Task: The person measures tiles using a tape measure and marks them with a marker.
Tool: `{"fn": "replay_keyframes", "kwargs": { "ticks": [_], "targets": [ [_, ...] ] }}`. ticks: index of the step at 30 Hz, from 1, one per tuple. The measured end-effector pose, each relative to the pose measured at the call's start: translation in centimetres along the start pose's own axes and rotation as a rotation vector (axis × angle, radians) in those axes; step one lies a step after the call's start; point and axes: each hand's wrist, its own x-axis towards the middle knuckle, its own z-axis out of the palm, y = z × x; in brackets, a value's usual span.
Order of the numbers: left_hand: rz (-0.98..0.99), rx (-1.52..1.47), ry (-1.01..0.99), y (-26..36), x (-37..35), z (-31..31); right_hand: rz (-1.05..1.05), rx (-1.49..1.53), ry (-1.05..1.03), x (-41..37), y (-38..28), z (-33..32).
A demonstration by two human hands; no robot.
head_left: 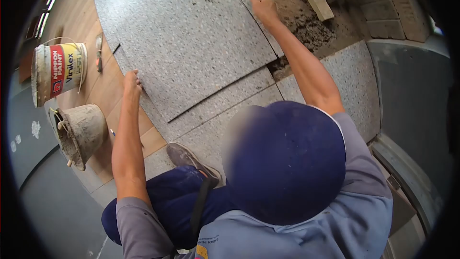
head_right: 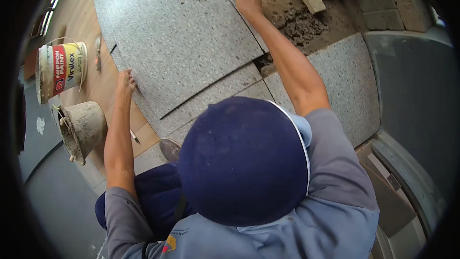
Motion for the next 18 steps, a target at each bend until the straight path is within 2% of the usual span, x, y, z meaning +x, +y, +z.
{"fn": "replay_keyframes", "kwargs": {
  "ticks": [1,4,5,7,11,14,18],
  "targets": [
    [0.010,0.044,0.006,0.3,-0.7,0.2,-0.009,-0.013,-0.032,0.1,0.0,-0.5],
    [0.010,-0.069,-0.111,0.8,-2.7,0.2,-0.089,-0.016,-0.068,0.0,2.3,-0.5],
    [0.019,-0.022,-0.084,1.5,-2.9,0.4,-0.154,0.007,-0.053,1.4,2.4,-0.1],
    [0.038,0.068,-0.006,0.3,-0.7,-0.8,-0.146,-0.015,-0.047,1.5,2.0,-0.4],
    [0.094,0.030,-0.054,-0.2,-0.6,-1.2,-0.055,-0.047,-0.058,1.4,1.2,-0.6],
    [0.093,-0.006,-0.022,1.4,-5.4,-0.1,0.058,-0.056,-0.115,1.0,-0.2,-1.4],
    [0.074,0.020,-0.069,1.2,-4.7,-0.4,0.041,-0.036,-0.107,0.6,-0.3,-1.6]
  ]
}}
